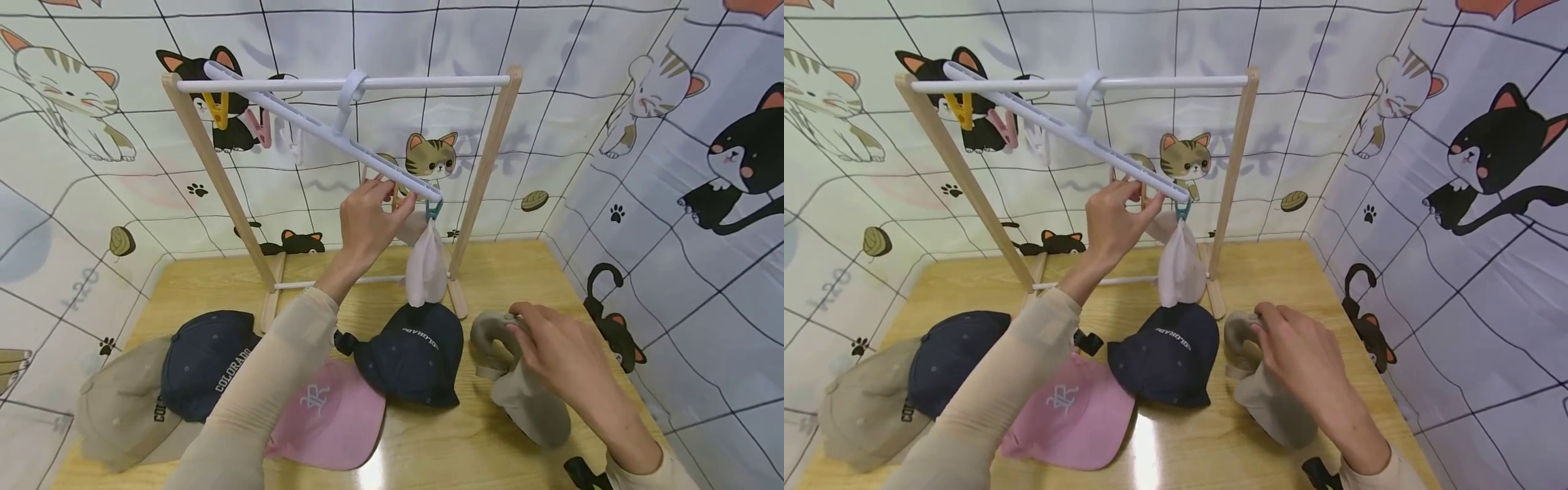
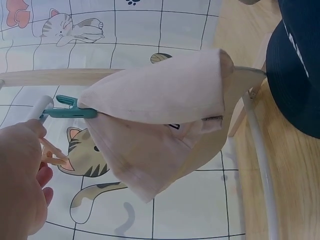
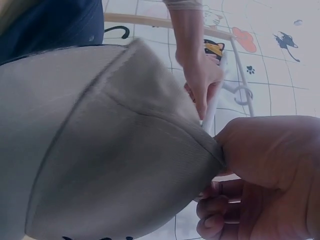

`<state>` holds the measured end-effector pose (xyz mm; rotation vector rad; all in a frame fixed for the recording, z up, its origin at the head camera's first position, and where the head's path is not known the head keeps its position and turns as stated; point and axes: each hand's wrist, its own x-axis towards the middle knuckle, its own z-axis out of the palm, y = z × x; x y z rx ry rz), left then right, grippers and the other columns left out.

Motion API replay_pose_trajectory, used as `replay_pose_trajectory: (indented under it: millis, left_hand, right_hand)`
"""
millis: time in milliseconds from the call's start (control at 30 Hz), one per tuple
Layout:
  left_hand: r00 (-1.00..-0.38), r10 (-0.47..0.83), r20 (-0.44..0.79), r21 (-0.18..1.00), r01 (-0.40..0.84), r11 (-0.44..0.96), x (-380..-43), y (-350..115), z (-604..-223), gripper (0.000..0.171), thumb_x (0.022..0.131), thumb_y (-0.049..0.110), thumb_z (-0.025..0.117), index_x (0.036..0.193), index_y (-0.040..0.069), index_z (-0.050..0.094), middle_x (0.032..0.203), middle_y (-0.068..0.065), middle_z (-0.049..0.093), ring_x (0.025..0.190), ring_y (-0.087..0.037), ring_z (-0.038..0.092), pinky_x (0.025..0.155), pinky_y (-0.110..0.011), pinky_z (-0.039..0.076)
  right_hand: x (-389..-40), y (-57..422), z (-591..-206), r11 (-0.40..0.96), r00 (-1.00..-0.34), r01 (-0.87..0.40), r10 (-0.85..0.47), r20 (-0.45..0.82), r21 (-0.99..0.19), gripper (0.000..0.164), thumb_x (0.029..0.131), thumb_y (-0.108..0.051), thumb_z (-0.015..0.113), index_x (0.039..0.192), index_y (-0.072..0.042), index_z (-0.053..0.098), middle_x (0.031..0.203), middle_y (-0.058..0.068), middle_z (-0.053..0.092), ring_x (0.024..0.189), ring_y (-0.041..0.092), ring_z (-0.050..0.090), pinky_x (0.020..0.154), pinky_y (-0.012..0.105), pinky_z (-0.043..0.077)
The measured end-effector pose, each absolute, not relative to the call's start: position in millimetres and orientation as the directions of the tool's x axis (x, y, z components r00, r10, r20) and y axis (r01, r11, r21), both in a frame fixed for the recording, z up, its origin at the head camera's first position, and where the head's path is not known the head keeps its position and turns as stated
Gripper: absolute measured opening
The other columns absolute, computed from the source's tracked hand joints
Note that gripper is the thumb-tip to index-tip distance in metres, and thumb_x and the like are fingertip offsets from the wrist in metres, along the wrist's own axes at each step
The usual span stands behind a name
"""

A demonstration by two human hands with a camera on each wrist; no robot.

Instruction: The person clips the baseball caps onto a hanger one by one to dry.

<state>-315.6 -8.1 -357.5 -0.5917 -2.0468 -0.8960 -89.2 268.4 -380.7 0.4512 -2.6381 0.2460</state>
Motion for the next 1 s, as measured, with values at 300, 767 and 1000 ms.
replay_pose_trajectory:
  millis: [300, 767, 1000]
  left_hand:
    - [-0.561, 0.119, 0.819, 0.368, 0.673, 0.641, -316.2, -10.0, -353.3, 0.032, 0.099, 0.028, 0.085, 0.082, 0.003, 0.075, 0.085, -0.013, 0.081, 0.07, -0.03, 0.074, 0.06, -0.041, 0.055]
    - [-0.599, 0.178, 0.781, 0.349, 0.654, 0.671, -313.1, -12.2, -347.2, 0.039, 0.1, 0.032, 0.087, 0.078, 0.003, 0.074, 0.074, -0.011, 0.073, 0.059, -0.026, 0.058, 0.055, -0.032, 0.035]
    - [-0.605, 0.213, 0.767, 0.327, 0.654, 0.682, -314.5, -12.4, -341.9, 0.042, 0.102, 0.035, 0.085, 0.077, 0.004, 0.072, 0.072, -0.011, 0.071, 0.057, -0.025, 0.054, 0.056, -0.031, 0.032]
  right_hand:
    - [-92.7, 275.6, -368.9, 0.943, -0.827, -0.32, -0.233, 0.511, -0.087, 0.022, 0.092, -0.007, 0.09, 0.11, -0.002, 0.078, 0.091, 0.013, 0.076, 0.055, 0.012, 0.053, 0.047, 0.028, 0.036]
    - [-96.2, 275.4, -348.1, 0.915, -0.836, -0.356, -0.221, 0.502, -0.191, 0.021, 0.098, -0.01, 0.087, 0.115, -0.004, 0.077, 0.08, -0.001, 0.065, 0.063, 0.002, 0.048, 0.053, 0.024, 0.038]
    - [-100.0, 272.8, -335.1, 0.875, -0.788, -0.423, -0.227, 0.572, -0.235, 0.019, 0.098, -0.003, 0.084, 0.115, -0.003, 0.075, 0.085, 0.001, 0.068, 0.07, 0.004, 0.055, 0.059, 0.02, 0.045]
